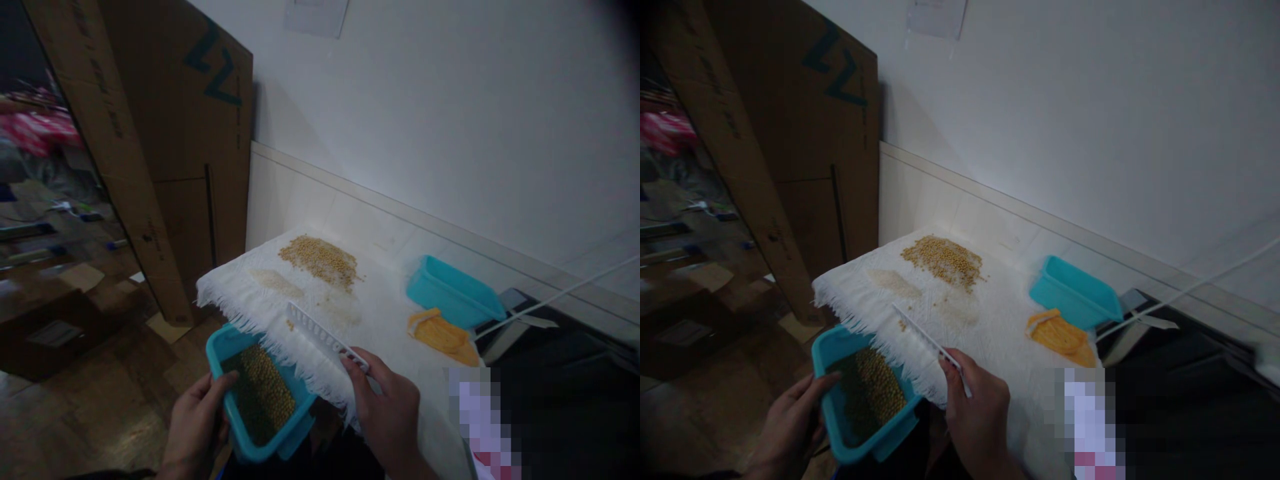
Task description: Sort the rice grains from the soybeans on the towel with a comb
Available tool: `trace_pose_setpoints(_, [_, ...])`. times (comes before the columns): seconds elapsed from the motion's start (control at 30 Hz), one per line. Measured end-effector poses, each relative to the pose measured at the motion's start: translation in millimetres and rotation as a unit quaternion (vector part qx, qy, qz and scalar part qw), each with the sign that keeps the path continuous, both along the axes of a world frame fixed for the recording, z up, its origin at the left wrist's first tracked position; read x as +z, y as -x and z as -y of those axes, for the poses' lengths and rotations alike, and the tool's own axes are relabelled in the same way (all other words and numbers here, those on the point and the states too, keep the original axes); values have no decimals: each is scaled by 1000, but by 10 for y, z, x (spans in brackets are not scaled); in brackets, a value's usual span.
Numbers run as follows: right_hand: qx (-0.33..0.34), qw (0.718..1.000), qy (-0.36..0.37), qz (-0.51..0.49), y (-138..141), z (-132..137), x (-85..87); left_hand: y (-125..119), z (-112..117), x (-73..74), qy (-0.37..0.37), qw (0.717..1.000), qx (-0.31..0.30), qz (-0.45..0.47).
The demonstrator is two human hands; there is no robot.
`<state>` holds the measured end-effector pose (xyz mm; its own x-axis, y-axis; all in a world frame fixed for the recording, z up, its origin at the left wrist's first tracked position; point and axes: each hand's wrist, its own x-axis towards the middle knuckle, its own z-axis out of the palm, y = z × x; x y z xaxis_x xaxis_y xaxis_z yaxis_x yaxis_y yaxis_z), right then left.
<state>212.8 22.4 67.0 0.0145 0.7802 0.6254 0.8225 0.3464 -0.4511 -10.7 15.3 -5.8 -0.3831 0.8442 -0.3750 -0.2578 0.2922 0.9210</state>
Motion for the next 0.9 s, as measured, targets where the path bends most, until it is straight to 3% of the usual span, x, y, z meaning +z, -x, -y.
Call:
trace_pose_setpoints(0.13, [31,999,-7,-6,22,54,34,25,-22,19,8,999,-9,37])
trace_pose_setpoints(0.33, [-36,998,-46,0,-39,-79,14,61,-26,8,10,999,2,33])
trace_pose_setpoints(0.53, [-44,998,-50,6,-28,-187,-42,60,-25,-4,3,1000,-3,30])
trace_pose_setpoints(0.9, [36,998,-48,25,108,-192,54,86,-7,-53,3,999,-11,33])
